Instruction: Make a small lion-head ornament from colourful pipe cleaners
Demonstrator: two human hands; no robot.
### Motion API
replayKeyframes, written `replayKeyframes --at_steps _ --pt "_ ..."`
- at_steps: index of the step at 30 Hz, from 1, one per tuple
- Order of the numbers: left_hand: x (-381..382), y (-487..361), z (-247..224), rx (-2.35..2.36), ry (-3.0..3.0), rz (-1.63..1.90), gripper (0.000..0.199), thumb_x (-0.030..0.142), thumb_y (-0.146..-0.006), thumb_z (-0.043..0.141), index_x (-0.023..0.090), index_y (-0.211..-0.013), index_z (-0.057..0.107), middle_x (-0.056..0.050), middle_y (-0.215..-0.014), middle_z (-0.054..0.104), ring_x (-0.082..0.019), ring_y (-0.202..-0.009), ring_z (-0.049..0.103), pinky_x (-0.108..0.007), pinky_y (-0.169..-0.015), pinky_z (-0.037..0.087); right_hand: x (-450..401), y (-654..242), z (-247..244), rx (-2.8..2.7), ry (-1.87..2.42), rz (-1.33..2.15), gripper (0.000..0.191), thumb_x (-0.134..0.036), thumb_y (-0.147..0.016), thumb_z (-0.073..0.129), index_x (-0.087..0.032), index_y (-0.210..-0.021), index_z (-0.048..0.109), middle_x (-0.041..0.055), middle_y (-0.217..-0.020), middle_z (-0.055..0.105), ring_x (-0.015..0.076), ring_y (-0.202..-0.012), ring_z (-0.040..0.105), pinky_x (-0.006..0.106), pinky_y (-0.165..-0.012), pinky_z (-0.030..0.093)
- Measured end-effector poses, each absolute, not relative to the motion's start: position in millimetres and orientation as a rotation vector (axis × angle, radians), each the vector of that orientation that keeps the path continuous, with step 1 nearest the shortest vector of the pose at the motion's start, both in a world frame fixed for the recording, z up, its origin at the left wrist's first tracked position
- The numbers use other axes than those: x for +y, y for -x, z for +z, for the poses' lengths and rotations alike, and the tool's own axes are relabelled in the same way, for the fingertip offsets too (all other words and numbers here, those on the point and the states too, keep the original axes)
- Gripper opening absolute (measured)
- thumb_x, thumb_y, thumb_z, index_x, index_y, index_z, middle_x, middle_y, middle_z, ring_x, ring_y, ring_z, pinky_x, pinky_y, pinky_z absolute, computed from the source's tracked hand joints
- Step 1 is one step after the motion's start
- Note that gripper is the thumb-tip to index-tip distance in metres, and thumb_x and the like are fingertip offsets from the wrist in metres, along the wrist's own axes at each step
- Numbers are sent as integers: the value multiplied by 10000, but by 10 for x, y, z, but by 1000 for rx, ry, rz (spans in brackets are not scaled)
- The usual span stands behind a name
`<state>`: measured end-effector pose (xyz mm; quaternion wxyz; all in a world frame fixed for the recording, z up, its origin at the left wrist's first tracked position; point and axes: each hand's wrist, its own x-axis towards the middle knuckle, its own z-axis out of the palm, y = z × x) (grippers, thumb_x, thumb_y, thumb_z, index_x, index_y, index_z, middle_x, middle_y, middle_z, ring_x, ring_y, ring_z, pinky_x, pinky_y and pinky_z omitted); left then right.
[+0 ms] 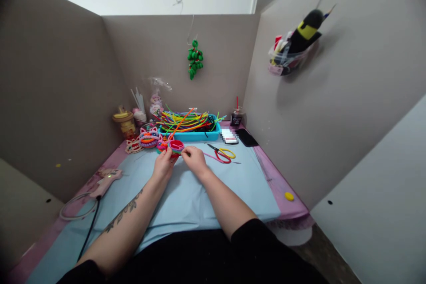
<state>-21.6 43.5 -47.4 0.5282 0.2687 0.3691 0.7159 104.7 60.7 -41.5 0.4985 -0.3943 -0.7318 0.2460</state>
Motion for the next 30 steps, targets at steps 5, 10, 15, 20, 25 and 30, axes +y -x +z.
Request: replayKeyframes --at_steps 5,10,15,20,25,30 --pt "429 239 -476 873 -617 1631 410 407 -539 812 138 -796 639 -32 -717 676 -126 -664 613 -261 -702 461 643 -1069 -435 -1768 982 583 136 -201 -727 509 -190 -671 633 5 -685 635 152 -690 555 252 -679 415" --pt "406 238 -460 863 -658 1629 427 302 -485 849 147 -819 633 -17 -747 659 -98 -650 598 -200 -611 432 656 -1070 -441 -1775 988 580 130 -213 -725 519 -190 -662 631 7 -682 632 155 -700 556 258 -689 417" --pt "416 228 -462 944 -637 1710 412 310 -464 848 149 -717 565 55 -589 540 -40 -502 487 -160 -466 304 628 -1050 -420 -1786 953 601 133 -223 -735 521 -191 -661 628 12 -695 640 156 -707 560 254 -683 423" --pt "435 235 -487 1021 -653 1727 427 330 -458 845 154 -717 556 65 -571 522 -38 -487 465 -165 -471 292 617 -1053 -406 -1796 967 623 135 -214 -738 523 -189 -658 630 7 -693 639 151 -698 560 254 -694 422" --pt "441 263 -463 976 -612 1703 432 338 -464 842 159 -762 586 37 -615 593 -69 -545 542 -192 -557 363 675 -1078 -445 -1812 986 618 123 -205 -753 520 -195 -719 638 13 -741 647 161 -737 563 263 -718 423" --pt "470 372 -435 937 -541 1722 430 346 -492 832 173 -807 595 12 -672 643 -105 -614 598 -218 -612 389 799 -1180 -513 -1911 1069 519 148 -155 -772 517 -195 -792 658 33 -805 649 170 -796 562 279 -756 410"
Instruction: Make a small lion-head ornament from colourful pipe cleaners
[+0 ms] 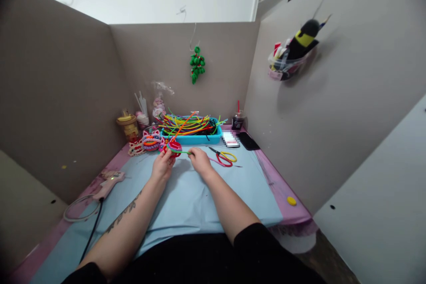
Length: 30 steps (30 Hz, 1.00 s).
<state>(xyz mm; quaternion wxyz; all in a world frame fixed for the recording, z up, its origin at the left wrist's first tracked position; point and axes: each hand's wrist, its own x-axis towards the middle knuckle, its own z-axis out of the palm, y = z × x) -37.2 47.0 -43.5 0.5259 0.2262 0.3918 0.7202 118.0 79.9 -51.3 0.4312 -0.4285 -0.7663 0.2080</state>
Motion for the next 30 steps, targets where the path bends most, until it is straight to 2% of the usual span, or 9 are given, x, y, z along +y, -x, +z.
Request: replayKeyframes --at_steps 5,7,11,17,24,30 --pt "513 460 -461 961 -497 1791 380 318 -511 821 173 -773 586 28 -643 634 -87 -579 574 -213 -606 387 884 -1292 -542 -1906 1161 418 104 -152 -735 601 -196 -722 694 54 -842 620 180 -826 557 307 -808 403" --pt "524 467 -475 987 -498 1809 376 317 -509 820 166 -763 588 23 -636 633 -88 -574 572 -212 -599 386 873 -1307 -519 -1871 1159 436 103 -164 -730 606 -196 -711 703 51 -820 608 173 -791 559 298 -781 414" --pt "531 460 -497 1031 -493 1842 397 340 -488 824 151 -750 593 13 -622 631 -91 -562 567 -212 -592 388 779 -1258 -445 -1767 999 576 133 -229 -755 575 -197 -699 691 24 -689 614 163 -723 564 275 -714 429" --pt "516 401 -518 940 -477 1794 405 360 -497 825 161 -755 585 13 -653 642 -95 -588 591 -213 -609 414 626 -1057 -459 -1499 764 920 170 -319 -759 583 -180 -794 676 28 -706 646 163 -683 605 285 -683 480" --pt "492 346 -502 867 -409 1749 367 328 -549 812 179 -786 573 28 -699 649 -93 -620 603 -229 -647 432 586 -947 -512 -1437 770 924 181 -345 -748 602 -183 -799 665 39 -748 670 172 -721 616 303 -725 497" --pt "511 369 -539 849 -423 1688 348 339 -584 788 184 -788 552 11 -705 649 -132 -643 625 -276 -678 454 596 -941 -511 -1365 738 999 207 -378 -726 629 -183 -792 655 38 -748 669 172 -721 621 311 -735 504"
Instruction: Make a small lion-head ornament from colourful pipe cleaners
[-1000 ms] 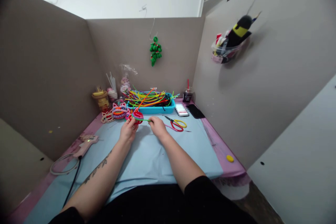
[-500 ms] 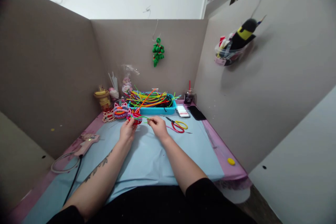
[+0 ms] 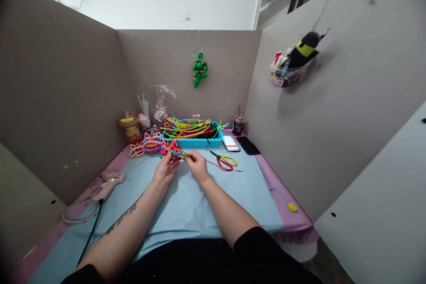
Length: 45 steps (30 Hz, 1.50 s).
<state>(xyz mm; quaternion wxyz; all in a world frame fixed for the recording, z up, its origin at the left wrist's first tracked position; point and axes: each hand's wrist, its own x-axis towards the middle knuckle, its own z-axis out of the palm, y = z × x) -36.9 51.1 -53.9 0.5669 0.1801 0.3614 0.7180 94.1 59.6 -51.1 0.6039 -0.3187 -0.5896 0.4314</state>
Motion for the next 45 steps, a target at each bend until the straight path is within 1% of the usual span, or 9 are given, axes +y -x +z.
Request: replayKeyframes --at_steps 8,15,20,24,30,34,37,40,45 --pt "449 321 -461 809 -402 1661 275 286 -642 759 202 -797 548 14 -739 657 -135 -655 645 -294 -713 490 705 -874 -598 -1102 768 1264 294 -417 -611 687 -171 -753 611 6 -663 622 149 -639 603 288 -631 500" --pt "446 282 -450 773 -447 1666 251 310 -682 738 195 -837 577 -5 -752 677 -143 -673 655 -303 -734 504 729 -924 -604 -1197 888 1108 276 -409 -596 681 -155 -683 617 -28 -566 538 101 -545 450 222 -510 376" --pt "449 219 -484 756 -485 1668 260 407 -762 657 191 -892 596 -34 -821 691 -148 -730 658 -322 -777 497 739 -884 -633 -1077 894 1141 345 -486 -596 681 -173 -613 537 -50 -519 469 77 -487 366 204 -446 305" --pt "423 171 -488 704 -555 1657 270 406 -742 678 190 -882 597 -47 -863 691 -164 -785 658 -346 -821 489 735 -817 -674 -972 915 1183 378 -514 -587 680 -192 -598 484 -64 -492 405 66 -443 301 203 -402 250" --pt "397 139 -460 681 -756 1736 364 295 -623 780 182 -925 611 -46 -897 683 -157 -835 645 -308 -850 468 680 -753 -675 -988 910 1172 327 -477 -615 660 -187 -644 512 -50 -531 457 79 -469 344 211 -426 292" --pt "405 174 -451 777 -874 1837 383 247 -604 773 165 -947 626 -59 -901 681 -160 -831 634 -282 -816 466 654 -849 -602 -1134 909 1062 302 -422 -648 635 -173 -811 582 -19 -644 547 114 -572 458 233 -536 386" --pt "417 201 -448 792 -885 1863 397 243 -609 762 172 -972 618 -57 -892 679 -160 -815 632 -291 -810 470 633 -956 -529 -1228 929 885 241 -380 -668 634 -184 -789 561 -14 -681 560 124 -626 493 246 -610 412" --pt "413 202 -434 769 -852 1835 406 231 -601 769 172 -971 612 -48 -873 674 -150 -796 628 -288 -805 473 618 -1004 -492 -1292 945 854 205 -366 -673 633 -189 -707 535 -27 -630 533 117 -586 475 244 -585 398" --pt "401 160 -452 729 -891 1786 381 249 -608 777 158 -937 606 -34 -833 667 -136 -762 620 -272 -773 477 610 -901 -530 -1168 820 1142 245 -367 -637 656 -198 -712 496 -58 -545 493 104 -503 457 222 -489 366"
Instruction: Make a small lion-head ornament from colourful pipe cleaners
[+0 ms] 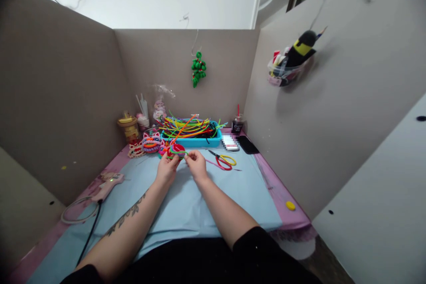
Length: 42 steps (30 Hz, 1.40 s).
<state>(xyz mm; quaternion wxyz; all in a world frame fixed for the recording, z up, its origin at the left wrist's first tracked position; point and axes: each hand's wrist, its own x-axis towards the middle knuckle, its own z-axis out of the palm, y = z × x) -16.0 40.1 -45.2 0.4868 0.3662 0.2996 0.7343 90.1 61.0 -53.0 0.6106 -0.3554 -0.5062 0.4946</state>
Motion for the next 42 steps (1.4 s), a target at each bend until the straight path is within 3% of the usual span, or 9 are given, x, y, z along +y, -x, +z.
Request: replayKeyframes --at_steps 6,13,19,26,32,37,42 --pt "450 159 -541 721 -989 1788 325 289 -643 760 158 -895 603 -26 -805 663 -136 -728 618 -283 -747 470 586 -821 -546 -1207 763 1210 210 -350 -637 653 -186 -698 537 -48 -554 529 94 -487 446 222 -495 359" --pt "480 251 -538 897 -1126 1873 365 278 -644 753 159 -953 598 -56 -904 670 -168 -836 629 -303 -808 461 550 -973 -432 -1457 945 715 214 -276 -734 536 -175 -891 642 30 -789 614 127 -612 501 261 -618 435" --pt "472 257 -539 950 -1156 1878 353 274 -661 732 159 -959 582 -62 -919 664 -168 -834 627 -292 -791 470 483 -1016 -385 -1604 889 516 193 -326 -792 536 -180 -852 647 36 -755 594 142 -652 522 254 -616 428" --pt "491 252 -562 863 -1124 1875 381 276 -665 732 159 -997 585 -71 -941 664 -172 -865 624 -300 -817 467 514 -1001 -448 -1643 924 660 154 -301 -784 523 -194 -731 619 -4 -645 594 137 -599 516 252 -603 410" --pt "443 198 -524 783 -1071 1798 378 305 -673 727 159 -992 584 -76 -934 671 -168 -834 629 -293 -786 473 574 -896 -526 -1500 863 963 200 -365 -758 557 -175 -763 620 -5 -617 601 132 -561 530 241 -552 420" --pt "451 230 -509 826 -1112 1865 368 272 -669 733 160 -987 585 -64 -924 661 -161 -846 620 -290 -817 463 538 -915 -488 -1563 898 671 196 -299 -740 578 -187 -883 652 16 -714 618 143 -637 536 253 -616 440" --pt "475 228 -547 816 -1116 1833 350 262 -677 728 166 -978 578 -54 -924 656 -155 -845 620 -284 -816 460 518 -953 -458 -1579 871 672 161 -316 -782 529 -191 -759 628 8 -694 610 140 -636 534 255 -629 440"
